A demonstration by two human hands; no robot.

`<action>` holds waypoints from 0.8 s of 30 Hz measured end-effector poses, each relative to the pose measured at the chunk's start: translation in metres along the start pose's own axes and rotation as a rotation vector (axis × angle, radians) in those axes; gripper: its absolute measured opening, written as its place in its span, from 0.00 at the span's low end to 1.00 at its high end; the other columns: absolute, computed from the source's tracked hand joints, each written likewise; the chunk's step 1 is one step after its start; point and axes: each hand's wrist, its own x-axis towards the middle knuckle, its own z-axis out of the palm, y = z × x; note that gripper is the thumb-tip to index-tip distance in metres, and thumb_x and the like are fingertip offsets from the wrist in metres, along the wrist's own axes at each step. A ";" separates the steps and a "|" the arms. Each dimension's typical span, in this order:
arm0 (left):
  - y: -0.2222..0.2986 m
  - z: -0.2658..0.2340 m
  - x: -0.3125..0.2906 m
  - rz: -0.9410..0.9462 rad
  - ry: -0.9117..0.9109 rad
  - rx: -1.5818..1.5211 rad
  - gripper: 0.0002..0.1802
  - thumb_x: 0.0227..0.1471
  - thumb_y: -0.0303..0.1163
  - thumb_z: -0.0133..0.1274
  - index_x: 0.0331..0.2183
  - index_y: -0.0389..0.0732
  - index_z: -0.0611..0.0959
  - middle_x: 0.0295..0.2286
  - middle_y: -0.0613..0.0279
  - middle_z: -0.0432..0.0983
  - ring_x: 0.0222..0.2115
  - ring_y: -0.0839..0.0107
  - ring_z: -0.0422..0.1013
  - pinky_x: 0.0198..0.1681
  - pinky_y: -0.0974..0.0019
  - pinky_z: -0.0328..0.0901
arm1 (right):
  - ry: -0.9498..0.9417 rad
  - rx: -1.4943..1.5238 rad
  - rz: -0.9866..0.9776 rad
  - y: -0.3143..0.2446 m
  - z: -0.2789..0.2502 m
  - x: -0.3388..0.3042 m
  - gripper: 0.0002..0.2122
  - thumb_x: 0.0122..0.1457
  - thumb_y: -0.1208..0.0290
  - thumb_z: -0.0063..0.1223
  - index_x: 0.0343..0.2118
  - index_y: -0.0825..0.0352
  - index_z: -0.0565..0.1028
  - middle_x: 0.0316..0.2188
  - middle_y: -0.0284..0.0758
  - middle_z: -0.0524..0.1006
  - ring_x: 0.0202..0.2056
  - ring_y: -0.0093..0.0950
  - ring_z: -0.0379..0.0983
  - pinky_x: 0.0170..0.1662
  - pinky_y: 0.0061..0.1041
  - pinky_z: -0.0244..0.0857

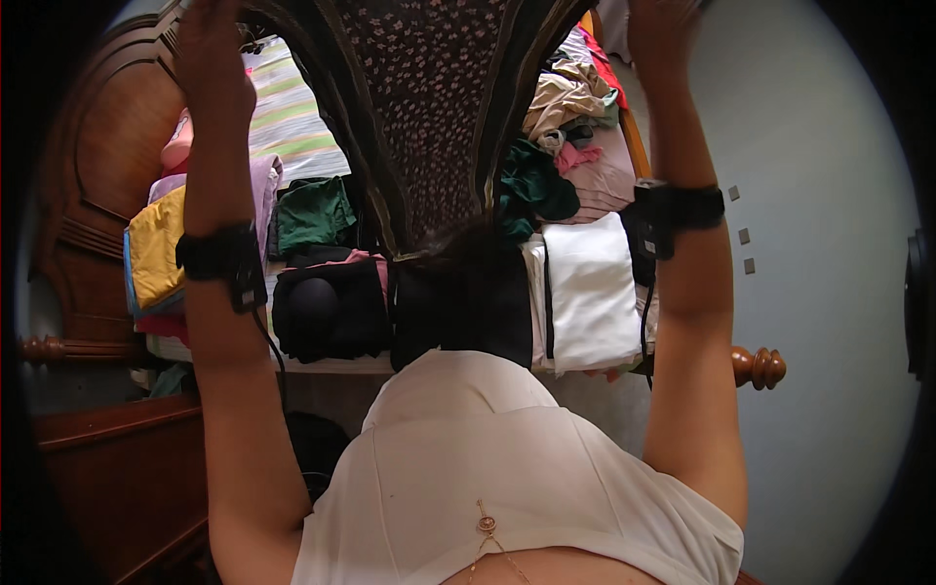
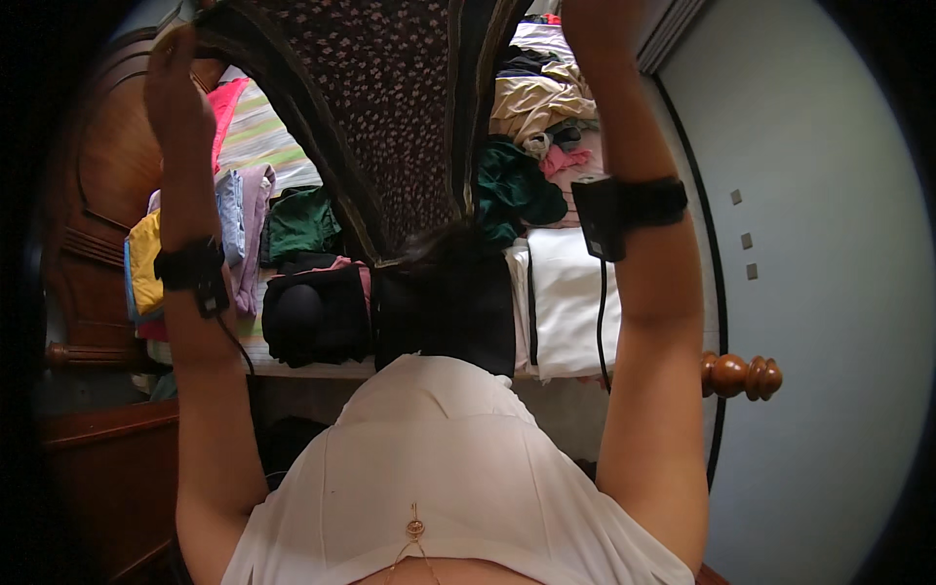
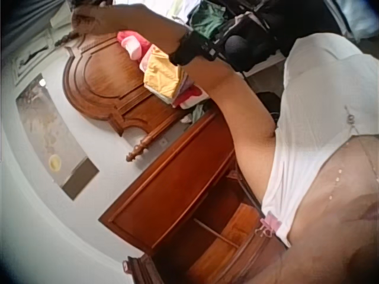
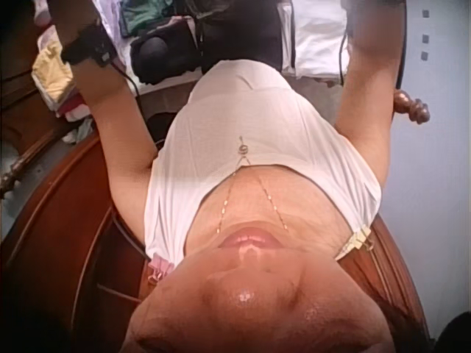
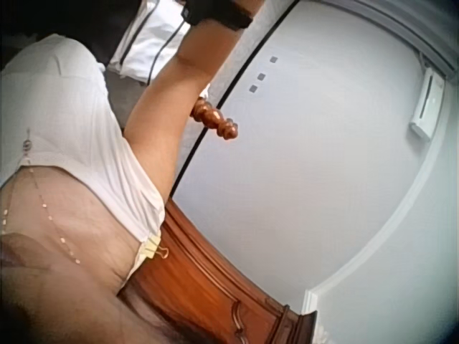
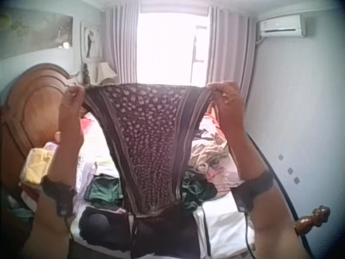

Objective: Folding various items of clothing on a bed.

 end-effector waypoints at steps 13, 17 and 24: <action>0.094 -0.087 -0.114 -1.094 -0.542 -1.582 0.06 0.53 0.23 0.50 0.36 0.38 0.75 0.30 0.71 0.70 0.33 0.83 0.66 0.36 0.77 0.61 | -0.947 0.623 0.681 -0.025 -0.124 -0.100 0.07 0.50 0.82 0.52 0.33 0.72 0.75 0.33 0.35 0.75 0.38 0.24 0.71 0.44 0.21 0.64; 0.108 -0.098 -0.145 -1.039 -1.218 -1.651 0.04 0.52 0.24 0.52 0.33 0.37 0.76 0.28 0.70 0.69 0.32 0.82 0.65 0.36 0.76 0.61 | -1.552 0.675 0.560 -0.035 -0.124 -0.123 0.06 0.51 0.85 0.51 0.33 0.72 0.76 0.29 0.33 0.77 0.33 0.19 0.71 0.38 0.19 0.65; 0.143 -0.091 -0.216 -0.961 -1.945 -1.800 0.07 0.52 0.30 0.54 0.31 0.36 0.77 0.28 0.71 0.71 0.32 0.82 0.65 0.39 0.75 0.60 | -2.022 0.851 0.622 -0.051 -0.097 -0.195 0.05 0.54 0.80 0.53 0.34 0.73 0.76 0.28 0.35 0.78 0.29 0.20 0.73 0.35 0.20 0.68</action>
